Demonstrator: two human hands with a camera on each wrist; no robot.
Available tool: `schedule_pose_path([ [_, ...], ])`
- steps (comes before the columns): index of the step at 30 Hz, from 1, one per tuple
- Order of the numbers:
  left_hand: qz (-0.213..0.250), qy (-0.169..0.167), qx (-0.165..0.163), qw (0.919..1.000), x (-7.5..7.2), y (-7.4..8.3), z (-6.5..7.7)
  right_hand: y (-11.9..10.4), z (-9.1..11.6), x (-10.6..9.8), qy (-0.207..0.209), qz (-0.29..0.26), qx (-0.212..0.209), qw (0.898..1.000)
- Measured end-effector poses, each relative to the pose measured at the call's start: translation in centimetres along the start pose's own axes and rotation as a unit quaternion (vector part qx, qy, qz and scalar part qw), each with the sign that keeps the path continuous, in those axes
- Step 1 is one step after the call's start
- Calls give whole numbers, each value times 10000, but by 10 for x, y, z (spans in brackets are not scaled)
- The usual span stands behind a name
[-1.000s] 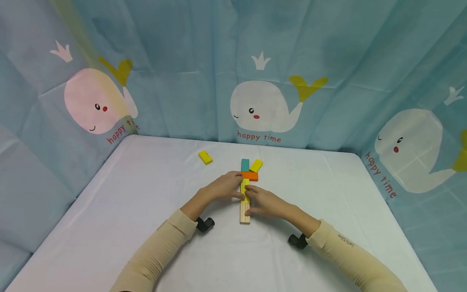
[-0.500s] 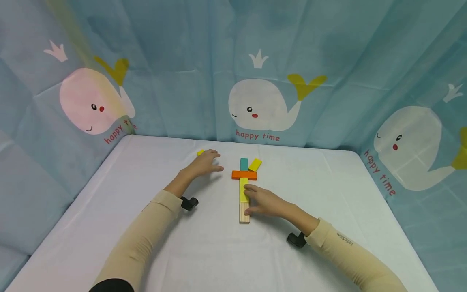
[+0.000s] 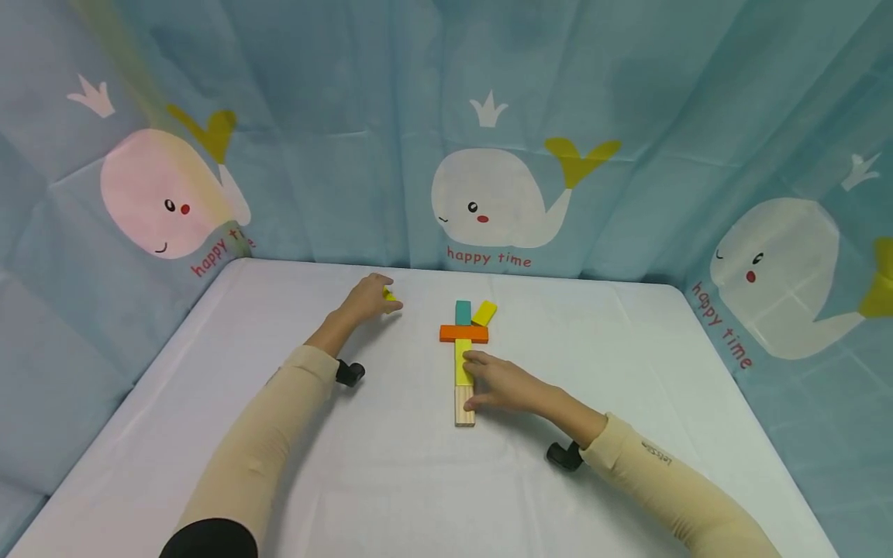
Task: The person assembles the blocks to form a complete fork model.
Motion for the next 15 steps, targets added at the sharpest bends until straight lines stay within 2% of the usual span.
schedule_pose_path([
  [6, 113, -83, -232, 9996, 6, -12, -2, -2, -1, -1, 57, 59, -138, 9999],
  [15, 119, -38, -456, 9989, 7, -21, -2, -1, -1, 0, 58, 55, -118, 9999],
])
Point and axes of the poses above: each hand's wrist, its own z-axis away from the middle knuckle, its own x-axis out of the palm, y = z × x, the point moved 10 cm from there along -z, towards the middle knuckle, and after that the axes turned 12 degrees about y, right-handed, at the moved point
